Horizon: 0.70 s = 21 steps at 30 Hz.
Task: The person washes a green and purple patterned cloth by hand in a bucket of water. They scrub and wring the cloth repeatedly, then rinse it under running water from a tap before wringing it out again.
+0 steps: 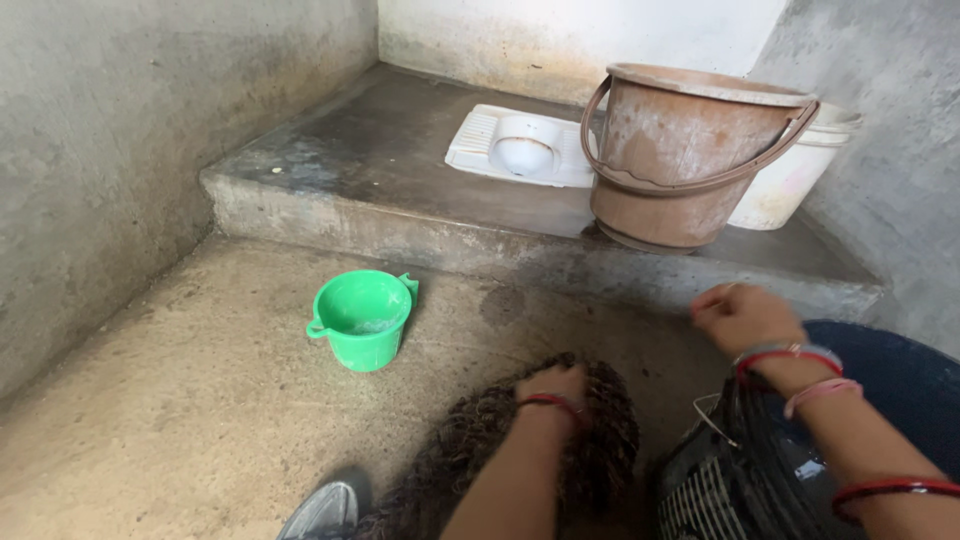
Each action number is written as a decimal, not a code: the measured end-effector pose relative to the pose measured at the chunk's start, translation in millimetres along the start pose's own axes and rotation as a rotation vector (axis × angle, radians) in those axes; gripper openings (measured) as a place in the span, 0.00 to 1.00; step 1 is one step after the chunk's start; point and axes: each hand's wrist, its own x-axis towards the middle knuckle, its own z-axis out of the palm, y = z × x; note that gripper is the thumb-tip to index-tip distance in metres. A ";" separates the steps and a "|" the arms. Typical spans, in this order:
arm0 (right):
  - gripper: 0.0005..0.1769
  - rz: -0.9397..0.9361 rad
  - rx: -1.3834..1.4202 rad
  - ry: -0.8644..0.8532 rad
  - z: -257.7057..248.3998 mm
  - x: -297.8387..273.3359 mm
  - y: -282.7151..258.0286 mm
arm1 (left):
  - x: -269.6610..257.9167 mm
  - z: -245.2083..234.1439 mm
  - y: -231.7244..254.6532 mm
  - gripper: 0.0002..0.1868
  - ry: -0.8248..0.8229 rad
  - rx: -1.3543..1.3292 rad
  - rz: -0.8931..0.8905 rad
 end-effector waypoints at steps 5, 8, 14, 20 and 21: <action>0.17 -0.199 0.059 -0.123 40.2 7.4 -6.5 | 16.8 -32.8 82.2 0.29 0.141 -0.402 0.106; 0.18 -0.233 0.104 -0.212 41.5 9.8 -7.2 | 19.8 -35.4 90.8 0.26 0.247 -0.536 0.199; 0.16 -0.066 0.452 -0.311 4.2 9.0 -12.9 | 9.9 -62.1 97.5 0.23 0.378 -0.538 0.301; 0.14 0.024 0.267 -0.037 -60.1 -28.8 9.9 | -13.2 -73.0 165.6 0.24 0.339 -0.694 0.354; 0.13 0.039 0.212 0.015 -69.6 -35.5 19.5 | -16.6 -65.8 182.0 0.23 0.336 -0.708 0.326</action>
